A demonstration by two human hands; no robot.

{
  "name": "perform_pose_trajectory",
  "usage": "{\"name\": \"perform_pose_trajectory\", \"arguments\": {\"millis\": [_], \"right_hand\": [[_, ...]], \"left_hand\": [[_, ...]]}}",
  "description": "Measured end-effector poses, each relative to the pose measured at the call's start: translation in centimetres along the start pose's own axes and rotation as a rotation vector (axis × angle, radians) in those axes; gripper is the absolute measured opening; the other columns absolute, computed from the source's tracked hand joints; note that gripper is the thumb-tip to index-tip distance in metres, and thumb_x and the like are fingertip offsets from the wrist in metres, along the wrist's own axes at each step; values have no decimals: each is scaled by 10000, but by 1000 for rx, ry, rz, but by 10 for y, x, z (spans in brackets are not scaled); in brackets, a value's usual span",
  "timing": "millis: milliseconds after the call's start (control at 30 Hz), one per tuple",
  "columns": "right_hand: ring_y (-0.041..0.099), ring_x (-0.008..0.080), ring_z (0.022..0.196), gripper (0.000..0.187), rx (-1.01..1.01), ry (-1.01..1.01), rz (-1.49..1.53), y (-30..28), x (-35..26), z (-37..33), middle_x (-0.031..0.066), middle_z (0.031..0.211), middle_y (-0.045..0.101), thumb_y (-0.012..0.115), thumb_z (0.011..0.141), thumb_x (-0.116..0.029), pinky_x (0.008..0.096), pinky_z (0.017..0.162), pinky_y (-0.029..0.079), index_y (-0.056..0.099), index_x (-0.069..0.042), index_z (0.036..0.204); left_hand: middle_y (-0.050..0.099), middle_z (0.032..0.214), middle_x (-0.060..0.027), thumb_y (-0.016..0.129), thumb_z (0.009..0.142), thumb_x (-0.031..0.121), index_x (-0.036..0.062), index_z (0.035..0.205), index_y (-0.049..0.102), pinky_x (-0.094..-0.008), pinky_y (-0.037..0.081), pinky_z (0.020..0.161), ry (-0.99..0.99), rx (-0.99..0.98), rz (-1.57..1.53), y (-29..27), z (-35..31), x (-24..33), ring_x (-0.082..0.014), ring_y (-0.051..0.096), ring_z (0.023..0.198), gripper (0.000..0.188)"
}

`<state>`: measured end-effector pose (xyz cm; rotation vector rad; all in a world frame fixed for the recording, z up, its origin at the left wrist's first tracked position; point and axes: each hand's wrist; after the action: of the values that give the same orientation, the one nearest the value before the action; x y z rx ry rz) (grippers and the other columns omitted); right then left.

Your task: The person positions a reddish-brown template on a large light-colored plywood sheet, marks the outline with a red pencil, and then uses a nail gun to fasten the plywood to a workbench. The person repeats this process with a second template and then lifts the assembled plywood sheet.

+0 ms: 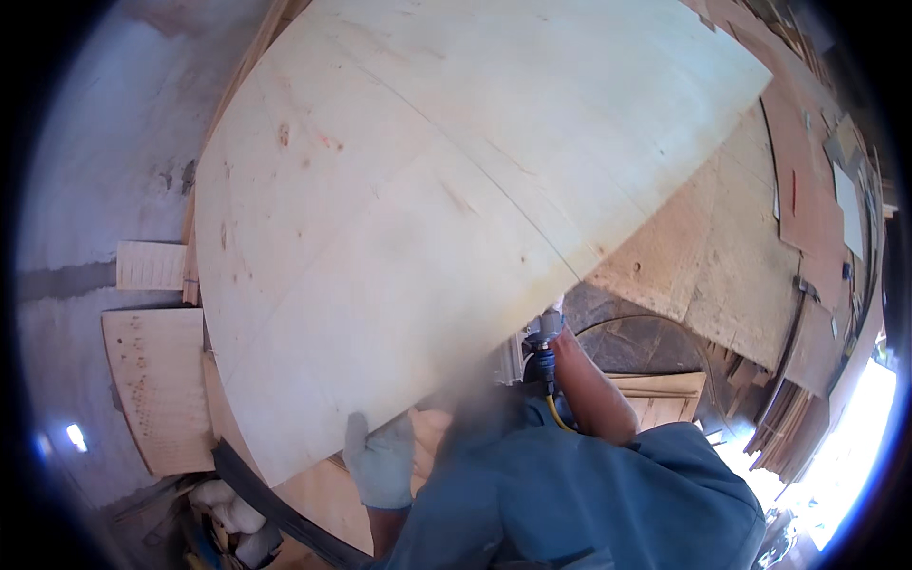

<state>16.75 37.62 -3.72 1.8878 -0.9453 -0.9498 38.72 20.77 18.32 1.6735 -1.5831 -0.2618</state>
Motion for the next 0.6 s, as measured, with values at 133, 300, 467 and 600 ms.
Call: {"name": "perform_pose_trajectory", "arguments": {"millis": [133, 300, 467, 600], "right_hand": [[460, 109, 537, 408, -24, 120, -1, 3, -21, 24, -8, 691, 492, 656, 945, -359, 288, 523, 422, 587, -9, 1144], [477, 113, 547, 391, -25, 279, 2, -4, -48, 31, -6, 702, 508, 653, 948, -351, 290, 521, 430, 597, -17, 1142], [495, 117, 557, 375, -25, 389, 24, -22, -73, 28, -4, 712, 524, 650, 951, -344, 291, 520, 437, 606, -24, 1140], [509, 120, 565, 362, -27, 441, 36, -34, -88, 25, -2, 721, 537, 647, 953, -338, 293, 519, 443, 613, -29, 1138]], "left_hand": [[637, 1295, -174, 480, 1041, 232, 1, 1302, 563, -453, 571, 896, 100, 117, 53, 50, -7, -24, -307, 626, 1169, 358], [623, 1303, -170, 475, 1034, 253, 2, 1321, 537, -420, 581, 837, 213, 291, 82, 44, -5, -26, -282, 638, 1127, 386], [653, 1096, -86, 533, 990, 254, 10, 1260, 547, -327, 518, 724, 262, 276, 328, 71, -19, -33, -197, 615, 886, 364], [635, 956, -31, 580, 954, 289, 39, 1206, 576, -284, 462, 622, 258, 285, 203, 54, -21, -30, -133, 550, 729, 354]]}}
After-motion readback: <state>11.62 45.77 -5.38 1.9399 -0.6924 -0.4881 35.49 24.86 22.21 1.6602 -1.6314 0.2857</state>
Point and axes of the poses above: each hand's wrist, its own z-axis towards the middle knuckle, its own y-axis out of the palm, x = y × z
